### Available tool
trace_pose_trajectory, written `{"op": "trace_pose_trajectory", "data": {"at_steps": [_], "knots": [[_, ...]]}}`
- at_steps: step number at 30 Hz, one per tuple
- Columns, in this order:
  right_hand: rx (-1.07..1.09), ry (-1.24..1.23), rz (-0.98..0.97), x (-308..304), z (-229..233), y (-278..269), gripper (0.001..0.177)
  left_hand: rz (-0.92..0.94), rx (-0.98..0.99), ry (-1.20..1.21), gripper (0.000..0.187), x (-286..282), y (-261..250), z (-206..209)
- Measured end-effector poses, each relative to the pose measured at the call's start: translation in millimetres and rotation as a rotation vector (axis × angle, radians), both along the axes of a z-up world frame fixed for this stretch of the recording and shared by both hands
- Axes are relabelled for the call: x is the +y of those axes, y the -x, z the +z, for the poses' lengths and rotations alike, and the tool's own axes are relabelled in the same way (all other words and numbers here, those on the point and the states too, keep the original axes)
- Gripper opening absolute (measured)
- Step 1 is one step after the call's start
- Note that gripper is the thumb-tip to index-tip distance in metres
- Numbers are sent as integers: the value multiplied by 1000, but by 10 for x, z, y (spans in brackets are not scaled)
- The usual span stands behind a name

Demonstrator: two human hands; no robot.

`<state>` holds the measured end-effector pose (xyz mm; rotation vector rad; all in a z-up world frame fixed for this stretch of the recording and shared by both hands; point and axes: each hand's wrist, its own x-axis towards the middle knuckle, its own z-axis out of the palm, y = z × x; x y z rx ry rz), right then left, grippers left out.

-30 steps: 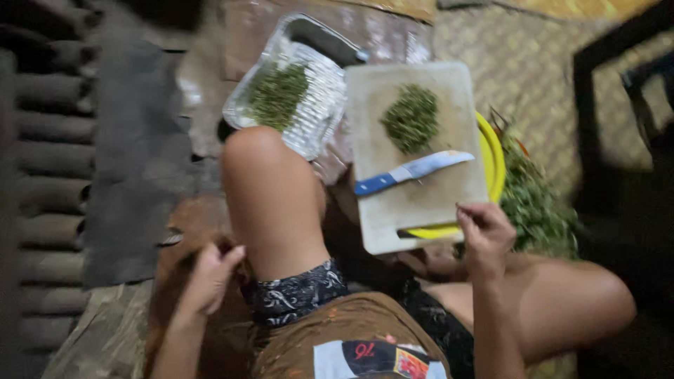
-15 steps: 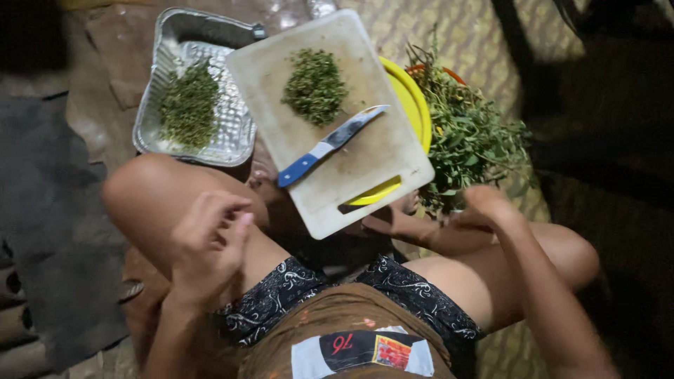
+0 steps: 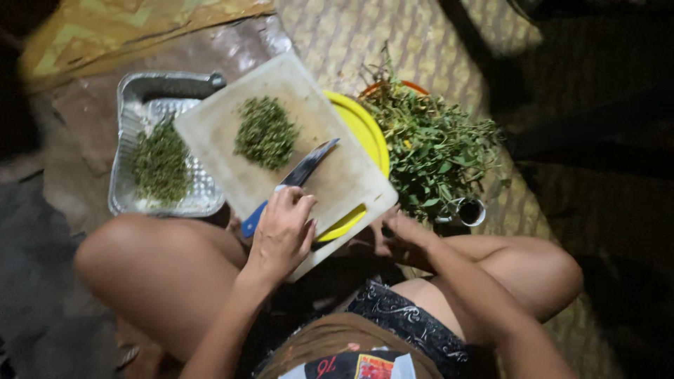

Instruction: The person sits on the floor and uses a knife to chop green leafy herbs on a white cutting board. The chopped herbs are gathered into a pile on the board, and a metal tray with previously chopped herbs is visible nearby.

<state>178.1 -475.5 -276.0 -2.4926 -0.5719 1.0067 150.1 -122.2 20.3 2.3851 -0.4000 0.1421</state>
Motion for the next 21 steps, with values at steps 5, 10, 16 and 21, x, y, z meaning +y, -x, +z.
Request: {"op": "trace_pose_trajectory", "data": {"at_steps": [5,10,16,21], "knots": [[-55,-155,-391,-74,280,-665,29,6,30,-23,35,-133,-127,-147],[-278,-234,-646,-143,100,-1343,21,-20,37,-22,30,-220,-274,-247],[-329,-280,-1030,-430,-166,-1997,18,-28,42,-13,28,-259,-428,-364],[-747,-229,-639,-340,-301,-2137,44,-66,44,-12,31,-297,-534,-423]]}}
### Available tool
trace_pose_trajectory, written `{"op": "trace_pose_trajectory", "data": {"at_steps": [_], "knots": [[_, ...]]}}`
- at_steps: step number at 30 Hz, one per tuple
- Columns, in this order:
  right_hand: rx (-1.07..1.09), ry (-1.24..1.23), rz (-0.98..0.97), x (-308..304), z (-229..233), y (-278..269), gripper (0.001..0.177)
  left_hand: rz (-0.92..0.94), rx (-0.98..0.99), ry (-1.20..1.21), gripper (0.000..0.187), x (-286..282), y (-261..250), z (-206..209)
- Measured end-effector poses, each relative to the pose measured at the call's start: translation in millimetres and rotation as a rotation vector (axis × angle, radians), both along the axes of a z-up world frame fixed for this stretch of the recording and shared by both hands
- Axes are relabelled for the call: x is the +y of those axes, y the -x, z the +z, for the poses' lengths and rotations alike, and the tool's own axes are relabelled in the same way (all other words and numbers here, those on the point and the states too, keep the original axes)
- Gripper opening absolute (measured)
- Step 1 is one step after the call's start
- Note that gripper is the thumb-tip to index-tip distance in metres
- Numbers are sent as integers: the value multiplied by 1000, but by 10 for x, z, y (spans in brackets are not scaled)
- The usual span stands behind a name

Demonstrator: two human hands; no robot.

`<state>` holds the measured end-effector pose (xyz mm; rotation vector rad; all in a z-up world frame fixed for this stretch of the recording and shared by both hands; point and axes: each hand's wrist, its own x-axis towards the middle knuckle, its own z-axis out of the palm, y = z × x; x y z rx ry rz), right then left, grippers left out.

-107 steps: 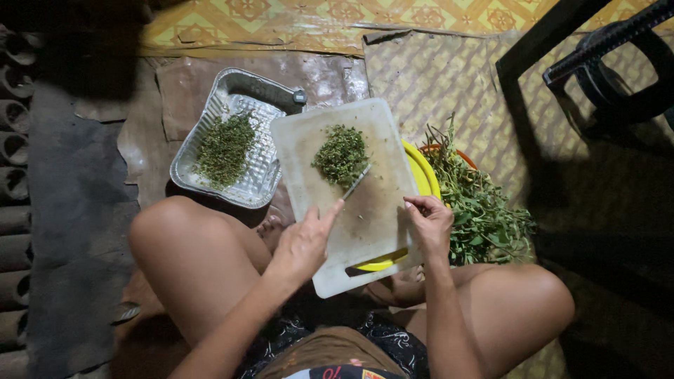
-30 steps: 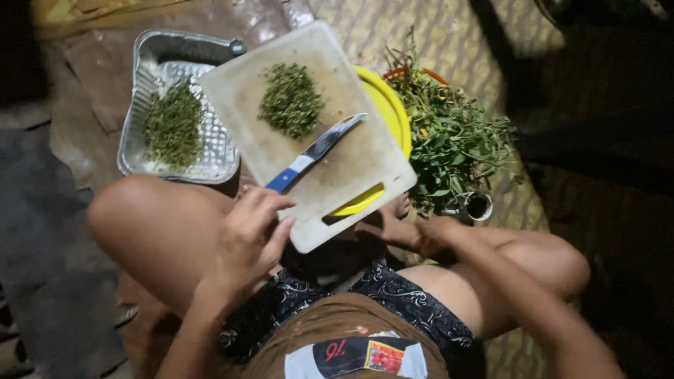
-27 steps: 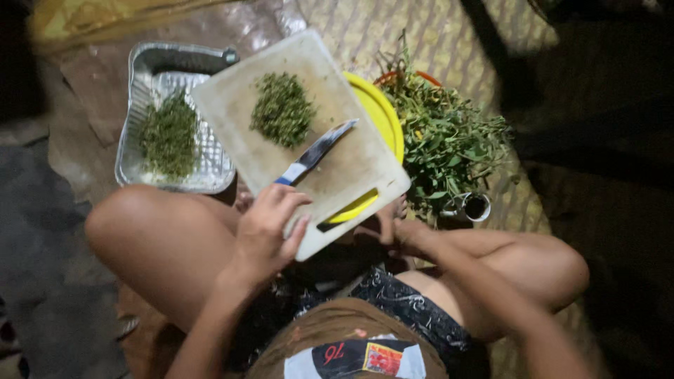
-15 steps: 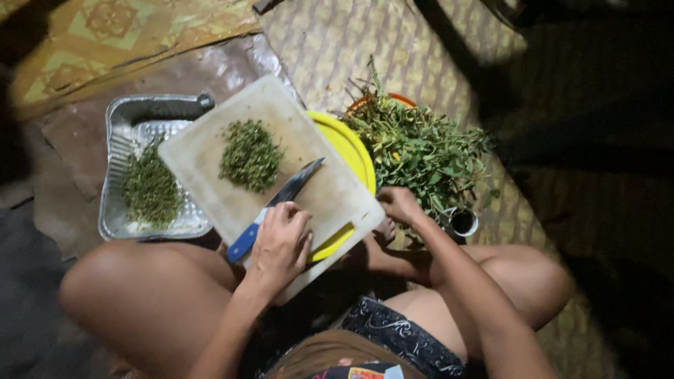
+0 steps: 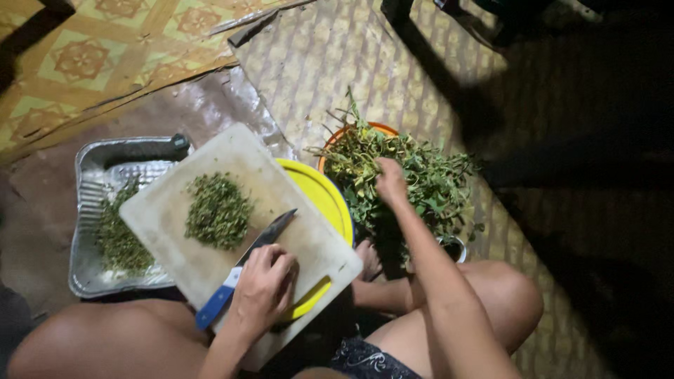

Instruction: The person sits on the floor and uses a knife to chop green leafy herbs on a white cutting board. The chopped herbs are gathered into a pile on the board, and a metal tray with previously chopped herbs is visible nearby.

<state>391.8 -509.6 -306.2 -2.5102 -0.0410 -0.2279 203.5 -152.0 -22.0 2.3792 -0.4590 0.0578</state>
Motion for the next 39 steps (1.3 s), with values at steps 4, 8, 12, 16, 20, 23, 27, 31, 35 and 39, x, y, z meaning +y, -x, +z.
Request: {"op": "trace_pose_trajectory", "data": {"at_steps": [4,8,12,16,20,23,27,31,35,39], "knots": [[68,113,1,75,-35,187,46,-14,-4,12,28,-56,-58,-25],[285,81,-170,-33,-61,261,19,-60,-59,20,34,-79,-124,-64],[251,-207,-192,-258,-112,202,45,-97,-48,9,39,-126,-180,-99],[284,-479,-360,-405,-185,-109,35,-135,-4,29,43,-135,-200,-113],[275,-456,-407,-421,-175,-424,29,-128,13,31,37,-161,-234,-87],[45,-205,-303,-336,-167,-621,26,-94,-59,21,37,-125,-247,-21],[73,-151,-188,-123,-231,-784,23,32,-11,31,27,36,-261,87],[68,-21,-87,166,-374,-812,28,96,-40,-3,28,92,-288,117],[181,20,-11,303,-445,-856,31,34,-77,-18,28,53,-328,71],[205,-15,-166,266,-363,-984,21,18,-24,12,26,17,-293,59]]}}
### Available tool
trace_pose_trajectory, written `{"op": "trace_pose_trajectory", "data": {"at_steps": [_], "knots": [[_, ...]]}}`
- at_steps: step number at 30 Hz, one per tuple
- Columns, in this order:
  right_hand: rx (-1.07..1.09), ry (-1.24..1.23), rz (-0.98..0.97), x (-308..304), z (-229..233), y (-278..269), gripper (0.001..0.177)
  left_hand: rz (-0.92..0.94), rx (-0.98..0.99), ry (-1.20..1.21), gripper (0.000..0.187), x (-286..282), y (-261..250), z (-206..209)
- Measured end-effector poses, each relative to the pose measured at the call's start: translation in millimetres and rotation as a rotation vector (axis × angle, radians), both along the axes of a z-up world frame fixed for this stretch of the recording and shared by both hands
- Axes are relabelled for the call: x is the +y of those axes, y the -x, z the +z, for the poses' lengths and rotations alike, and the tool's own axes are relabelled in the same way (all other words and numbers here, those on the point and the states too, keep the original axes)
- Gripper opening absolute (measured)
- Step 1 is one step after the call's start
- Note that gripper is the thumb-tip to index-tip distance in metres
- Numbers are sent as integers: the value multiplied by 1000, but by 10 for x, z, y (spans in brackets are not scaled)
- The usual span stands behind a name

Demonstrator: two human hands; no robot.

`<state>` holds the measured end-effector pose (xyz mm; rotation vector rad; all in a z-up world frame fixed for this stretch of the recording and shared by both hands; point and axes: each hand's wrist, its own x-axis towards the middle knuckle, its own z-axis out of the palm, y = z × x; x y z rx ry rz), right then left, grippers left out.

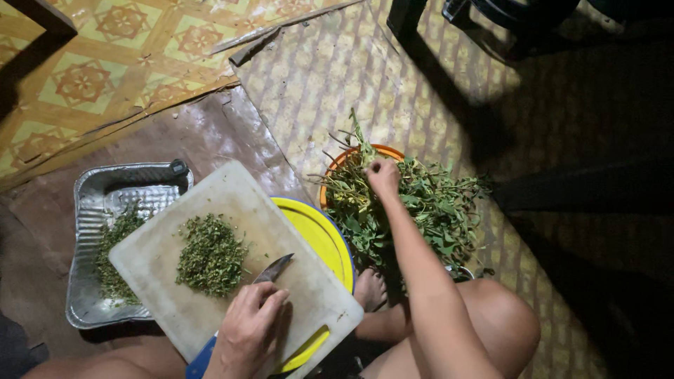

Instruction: The person sits on the floor and uses a knife to chop green leafy herbs on a white cutting board. The chopped herbs are gathered into a pile on the board, and a metal tray with previously chopped herbs is visible nearby.

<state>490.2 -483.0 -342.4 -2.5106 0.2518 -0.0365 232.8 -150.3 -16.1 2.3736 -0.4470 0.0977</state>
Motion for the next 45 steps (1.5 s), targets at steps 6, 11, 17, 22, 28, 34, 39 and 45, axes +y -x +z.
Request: {"op": "trace_pose_trajectory", "data": {"at_steps": [6,11,17,22,28,34,39,45], "knots": [[-101,-72,-31,27,249,76,18,-20,-6,-27,28,26,28,13],[47,-322,235,342,210,309,29,-22,7,-30,28,33,107,22],[-34,-76,273,256,191,392,19,-13,-35,-10,26,82,196,83],[34,-244,249,207,394,391,19,-17,-27,-20,26,81,273,88],[113,-573,-193,-138,1013,313,22,-58,-36,-30,33,96,347,72],[97,-554,-221,-439,1386,445,23,-85,-18,20,28,93,466,67],[162,-758,-152,-826,1341,476,23,-71,-37,19,30,179,636,66],[170,-878,17,-1071,1383,607,19,-58,6,3,33,270,861,29]]}}
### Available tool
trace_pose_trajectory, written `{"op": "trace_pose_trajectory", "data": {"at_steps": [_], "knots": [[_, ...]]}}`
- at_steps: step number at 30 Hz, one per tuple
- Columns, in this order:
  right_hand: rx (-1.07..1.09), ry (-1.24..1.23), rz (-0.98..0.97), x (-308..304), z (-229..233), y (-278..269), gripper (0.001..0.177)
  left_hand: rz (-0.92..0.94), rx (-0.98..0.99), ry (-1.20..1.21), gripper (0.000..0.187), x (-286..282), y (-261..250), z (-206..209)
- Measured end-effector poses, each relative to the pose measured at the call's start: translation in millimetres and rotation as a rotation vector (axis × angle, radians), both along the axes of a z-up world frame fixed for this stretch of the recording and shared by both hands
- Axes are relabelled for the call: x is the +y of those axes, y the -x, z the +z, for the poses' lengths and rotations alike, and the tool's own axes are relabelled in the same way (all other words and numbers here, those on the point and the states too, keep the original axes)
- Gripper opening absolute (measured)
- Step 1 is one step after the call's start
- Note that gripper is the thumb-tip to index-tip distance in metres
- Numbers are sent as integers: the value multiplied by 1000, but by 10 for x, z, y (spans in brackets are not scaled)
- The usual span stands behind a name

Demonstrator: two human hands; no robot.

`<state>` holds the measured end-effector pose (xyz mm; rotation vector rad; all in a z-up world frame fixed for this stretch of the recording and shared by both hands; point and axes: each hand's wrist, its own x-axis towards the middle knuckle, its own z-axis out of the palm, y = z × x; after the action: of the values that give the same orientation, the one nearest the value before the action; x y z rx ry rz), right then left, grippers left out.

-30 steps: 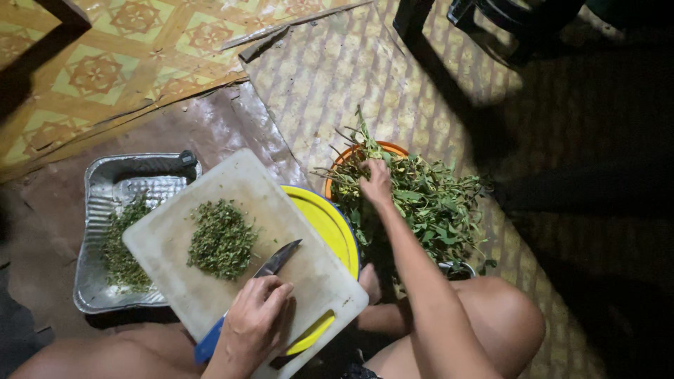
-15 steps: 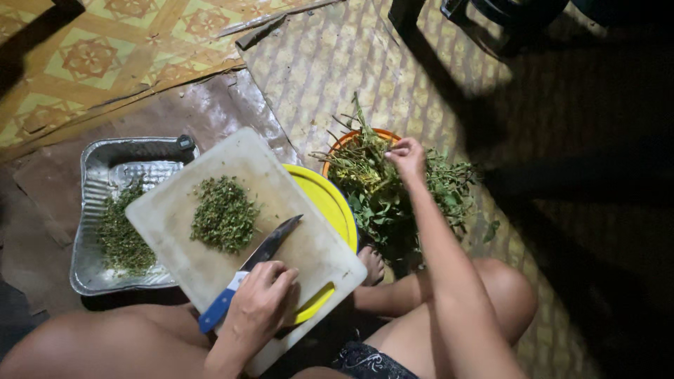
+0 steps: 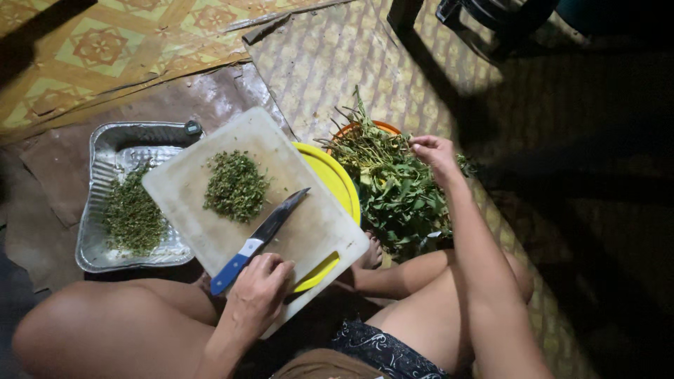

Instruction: The person sits on the floor and uses a knife to chop green leafy herbs on a white cutting board. The chopped herbs are gathered into a pile on the board, and a metal tray with previously chopped herbs is visible nearby.

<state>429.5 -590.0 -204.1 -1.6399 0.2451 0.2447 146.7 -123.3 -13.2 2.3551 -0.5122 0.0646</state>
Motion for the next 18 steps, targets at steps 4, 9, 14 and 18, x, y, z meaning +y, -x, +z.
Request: {"op": "trace_pose_trajectory", "data": {"at_steps": [4,9,14,18], "knots": [[74,62,-9,91,101,70,16,4,9,-1,36,75,130,-6],[119,76,30,236,157,121,15,22,26,6,40,170,231,-2],[199,69,31,478,281,70,14,34,46,7,38,165,207,6],[340,110,108,818,194,120,12,24,46,16,39,123,146,12]]}}
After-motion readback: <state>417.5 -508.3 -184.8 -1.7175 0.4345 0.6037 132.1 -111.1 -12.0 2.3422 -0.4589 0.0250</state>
